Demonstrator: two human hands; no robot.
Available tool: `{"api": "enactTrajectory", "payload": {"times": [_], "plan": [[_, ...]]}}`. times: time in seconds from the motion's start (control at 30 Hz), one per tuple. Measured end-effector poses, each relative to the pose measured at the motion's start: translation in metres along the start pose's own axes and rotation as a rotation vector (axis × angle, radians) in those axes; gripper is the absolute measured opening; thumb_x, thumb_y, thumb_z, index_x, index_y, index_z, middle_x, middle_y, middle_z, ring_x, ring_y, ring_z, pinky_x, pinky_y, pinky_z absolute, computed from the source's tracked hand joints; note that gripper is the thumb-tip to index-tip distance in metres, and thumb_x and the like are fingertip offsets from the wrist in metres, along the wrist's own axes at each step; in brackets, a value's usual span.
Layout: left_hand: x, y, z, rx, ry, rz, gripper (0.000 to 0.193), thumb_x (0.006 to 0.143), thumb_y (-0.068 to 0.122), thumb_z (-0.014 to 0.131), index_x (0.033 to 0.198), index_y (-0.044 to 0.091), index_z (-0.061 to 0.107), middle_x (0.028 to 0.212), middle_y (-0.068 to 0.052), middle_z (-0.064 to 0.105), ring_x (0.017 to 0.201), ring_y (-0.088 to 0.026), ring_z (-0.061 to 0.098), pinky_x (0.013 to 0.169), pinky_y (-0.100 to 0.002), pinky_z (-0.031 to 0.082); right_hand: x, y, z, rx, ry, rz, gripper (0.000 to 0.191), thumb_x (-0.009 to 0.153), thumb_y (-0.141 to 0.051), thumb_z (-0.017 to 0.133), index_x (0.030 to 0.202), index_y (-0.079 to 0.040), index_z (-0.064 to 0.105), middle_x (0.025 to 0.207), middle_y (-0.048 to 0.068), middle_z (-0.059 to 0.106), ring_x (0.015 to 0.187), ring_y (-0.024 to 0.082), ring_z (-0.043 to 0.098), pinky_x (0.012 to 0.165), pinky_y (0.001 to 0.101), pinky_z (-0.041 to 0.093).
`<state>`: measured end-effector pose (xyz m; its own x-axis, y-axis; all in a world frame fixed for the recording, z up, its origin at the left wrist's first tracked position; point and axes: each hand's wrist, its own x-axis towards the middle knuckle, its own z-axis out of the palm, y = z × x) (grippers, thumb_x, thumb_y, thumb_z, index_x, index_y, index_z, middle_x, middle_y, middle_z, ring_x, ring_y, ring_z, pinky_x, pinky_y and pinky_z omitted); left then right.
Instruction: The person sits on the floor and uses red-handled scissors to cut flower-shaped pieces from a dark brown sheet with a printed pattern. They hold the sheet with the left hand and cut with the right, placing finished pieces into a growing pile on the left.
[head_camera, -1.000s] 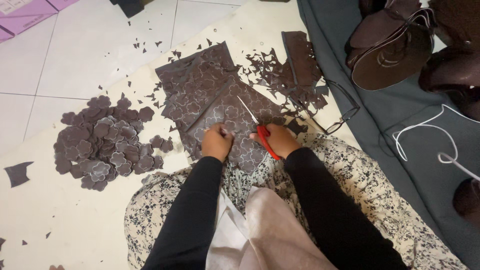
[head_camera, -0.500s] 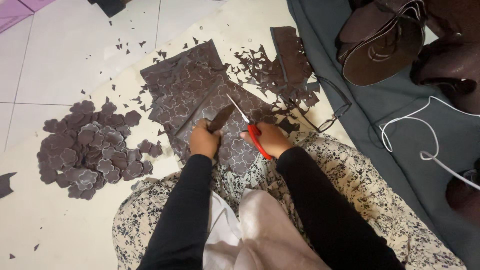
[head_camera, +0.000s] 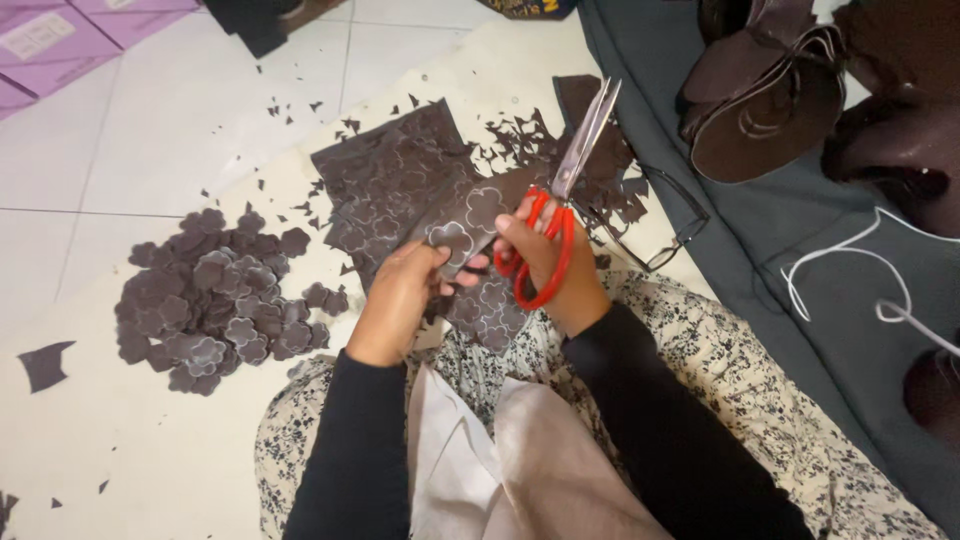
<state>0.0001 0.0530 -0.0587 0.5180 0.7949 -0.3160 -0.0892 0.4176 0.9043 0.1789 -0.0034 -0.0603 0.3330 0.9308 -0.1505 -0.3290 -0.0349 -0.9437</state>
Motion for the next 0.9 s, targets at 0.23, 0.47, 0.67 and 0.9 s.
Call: {"api": "enactTrajectory", "payload": {"times": [0.23, 0.47, 0.67, 0.9], "plan": [[-0.031, 0.030, 0.006, -0.006, 0.038, 0.220, 0.026, 0.100, 0.014, 0.053, 0.110, 0.000, 0.072, 0.102, -0.008, 0.078, 0.083, -0.012, 0.068, 0.073, -0.025, 0.049, -0.015, -0.051, 0.030, -0.248, 0.005, -0.141, 0.018, 0.089, -0.013, 0.074, 0.094, -0.007, 0.057, 0.072, 0.001, 0.060, 0.061, 0.009, 0.057, 0.056, 0.0251, 0.046], [-0.047, 0.021, 0.018, -0.195, 0.179, 0.313, 0.038, 0.096, 0.004, 0.059, 0.133, 0.006, 0.063, 0.098, -0.005, 0.071, 0.082, -0.010, 0.063, 0.074, -0.024, 0.051, -0.047, -0.033, 0.021, -0.334, -0.173, -0.317, 0.019, 0.098, -0.017, 0.073, 0.097, -0.007, 0.057, 0.083, -0.003, 0.058, 0.071, 0.005, 0.052, 0.063, 0.0223, 0.044], [-0.060, 0.008, 0.027, 0.017, 0.077, 0.291, 0.025, 0.100, 0.008, 0.063, 0.123, -0.001, 0.068, 0.100, -0.003, 0.072, 0.085, -0.006, 0.063, 0.076, -0.023, 0.051, -0.051, -0.024, 0.009, -0.346, 0.027, -0.171, 0.023, 0.091, -0.019, 0.076, 0.091, -0.006, 0.056, 0.068, -0.003, 0.058, 0.059, 0.006, 0.052, 0.054, 0.0236, 0.042], [-0.057, 0.021, 0.027, -0.092, 0.252, 0.362, 0.024, 0.098, 0.010, 0.068, 0.119, 0.000, 0.071, 0.097, -0.002, 0.074, 0.080, -0.006, 0.064, 0.074, -0.023, 0.051, -0.047, -0.033, 0.001, -0.332, -0.304, -0.241, 0.025, 0.094, -0.024, 0.074, 0.096, -0.009, 0.054, 0.078, -0.003, 0.057, 0.066, 0.006, 0.054, 0.060, 0.0235, 0.045]]}}
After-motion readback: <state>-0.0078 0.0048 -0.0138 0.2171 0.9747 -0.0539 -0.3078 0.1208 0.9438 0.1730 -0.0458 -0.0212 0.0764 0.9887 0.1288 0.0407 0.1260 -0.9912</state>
